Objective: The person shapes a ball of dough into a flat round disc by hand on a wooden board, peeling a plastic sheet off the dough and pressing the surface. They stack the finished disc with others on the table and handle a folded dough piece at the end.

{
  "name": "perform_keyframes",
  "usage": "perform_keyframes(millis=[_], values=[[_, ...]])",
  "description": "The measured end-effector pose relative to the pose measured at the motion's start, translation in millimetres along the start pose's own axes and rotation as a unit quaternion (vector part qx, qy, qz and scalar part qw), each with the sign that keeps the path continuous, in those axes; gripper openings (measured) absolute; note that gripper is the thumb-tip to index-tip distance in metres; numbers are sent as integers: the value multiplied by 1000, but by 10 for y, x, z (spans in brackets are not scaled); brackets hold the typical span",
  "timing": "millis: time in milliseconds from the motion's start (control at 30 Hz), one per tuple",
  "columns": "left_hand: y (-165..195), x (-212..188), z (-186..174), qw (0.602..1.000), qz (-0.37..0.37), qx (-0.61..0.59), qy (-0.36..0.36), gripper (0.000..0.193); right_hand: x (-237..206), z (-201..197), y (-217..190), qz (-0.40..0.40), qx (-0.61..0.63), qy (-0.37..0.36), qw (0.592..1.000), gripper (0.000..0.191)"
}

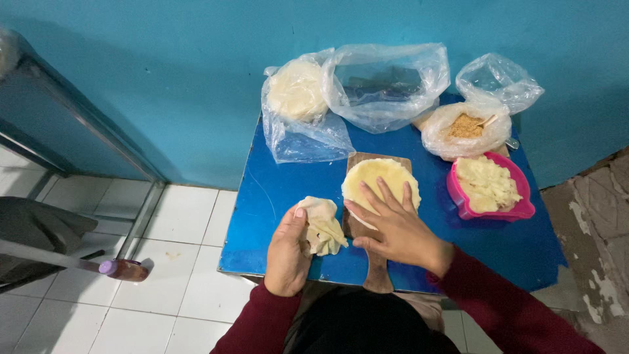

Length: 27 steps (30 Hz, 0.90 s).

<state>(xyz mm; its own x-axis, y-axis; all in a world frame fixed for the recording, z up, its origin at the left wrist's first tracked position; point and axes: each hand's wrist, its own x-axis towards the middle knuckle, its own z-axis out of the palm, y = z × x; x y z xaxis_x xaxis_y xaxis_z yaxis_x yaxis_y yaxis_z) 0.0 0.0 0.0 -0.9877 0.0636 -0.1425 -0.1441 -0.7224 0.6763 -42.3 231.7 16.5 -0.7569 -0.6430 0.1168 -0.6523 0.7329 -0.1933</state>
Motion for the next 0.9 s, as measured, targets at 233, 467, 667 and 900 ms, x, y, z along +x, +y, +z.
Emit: perform_keyframes(millis=[233,467,667,900], values=[[68,-4,204,994,-29,41,-101,34,-106,-45,0,13,468,89,879,76],[117,97,480,928,150,322,-116,32,-75,36,63,92,675,113,723,18],[-59,202,518,894,123,414,-121,29,-74,-155,-12,115,550,245,790,21],[-91,210,519,889,150,408,-144,18,-223,-404,-64,145,378,288,868,15]])
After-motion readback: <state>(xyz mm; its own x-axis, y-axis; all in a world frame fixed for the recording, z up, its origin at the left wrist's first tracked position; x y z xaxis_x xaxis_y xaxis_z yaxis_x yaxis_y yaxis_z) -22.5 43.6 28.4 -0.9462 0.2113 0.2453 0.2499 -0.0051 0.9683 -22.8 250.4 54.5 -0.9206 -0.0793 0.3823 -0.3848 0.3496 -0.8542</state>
